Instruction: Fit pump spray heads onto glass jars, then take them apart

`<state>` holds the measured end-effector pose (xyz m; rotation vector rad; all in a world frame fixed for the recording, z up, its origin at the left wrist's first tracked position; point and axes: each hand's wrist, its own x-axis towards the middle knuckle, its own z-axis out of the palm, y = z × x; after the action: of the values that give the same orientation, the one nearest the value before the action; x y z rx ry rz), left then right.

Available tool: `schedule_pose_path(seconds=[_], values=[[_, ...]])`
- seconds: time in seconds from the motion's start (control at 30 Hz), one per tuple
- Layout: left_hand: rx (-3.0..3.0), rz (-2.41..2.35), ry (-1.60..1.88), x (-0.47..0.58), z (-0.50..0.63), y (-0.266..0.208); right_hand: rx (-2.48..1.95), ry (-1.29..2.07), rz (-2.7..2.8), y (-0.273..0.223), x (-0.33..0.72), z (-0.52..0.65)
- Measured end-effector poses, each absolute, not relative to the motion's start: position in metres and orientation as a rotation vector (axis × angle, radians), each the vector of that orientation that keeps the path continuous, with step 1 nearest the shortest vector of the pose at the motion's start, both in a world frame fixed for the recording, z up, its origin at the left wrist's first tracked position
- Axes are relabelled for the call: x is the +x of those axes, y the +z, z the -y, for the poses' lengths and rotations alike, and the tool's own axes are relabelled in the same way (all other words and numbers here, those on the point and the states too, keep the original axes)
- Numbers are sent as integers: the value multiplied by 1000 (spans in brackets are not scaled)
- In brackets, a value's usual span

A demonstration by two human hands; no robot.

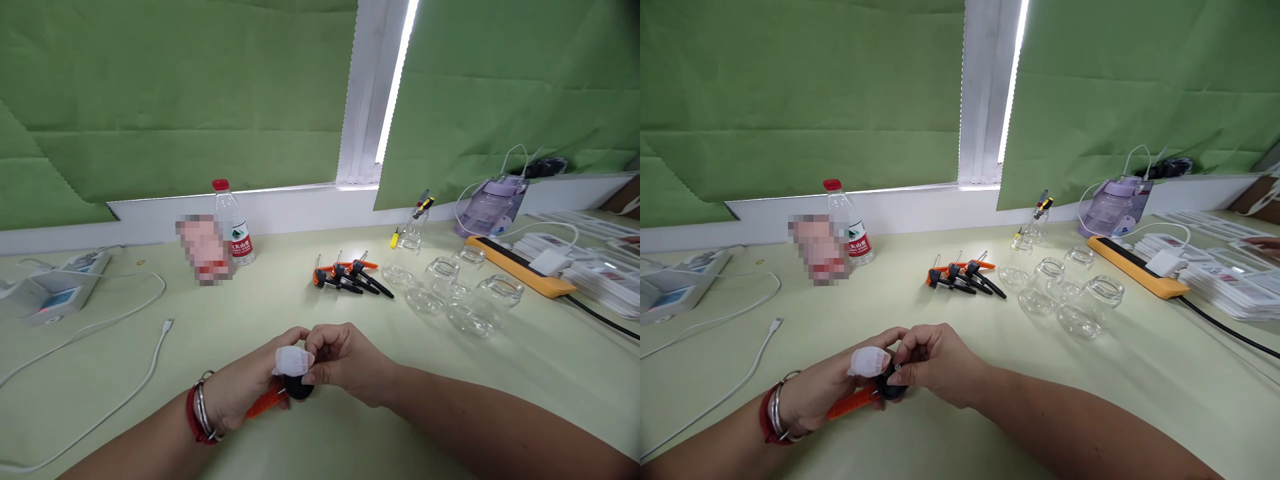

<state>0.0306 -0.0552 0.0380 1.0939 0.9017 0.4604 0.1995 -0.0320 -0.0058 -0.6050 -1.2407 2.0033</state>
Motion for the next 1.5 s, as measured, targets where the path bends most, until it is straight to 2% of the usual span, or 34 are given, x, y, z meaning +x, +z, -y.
schedule_pose_path(seconds=[1.07,1.33,1.5], values=[[1074,-896,467,29,56,36,-571,2008,1259,-5,203,32],[1085,-889,476,30,56,37,-559,1757,1459,-4,204,32],[1086,-888,469,29,56,37,-594,1738,1444,-7,204,32]])
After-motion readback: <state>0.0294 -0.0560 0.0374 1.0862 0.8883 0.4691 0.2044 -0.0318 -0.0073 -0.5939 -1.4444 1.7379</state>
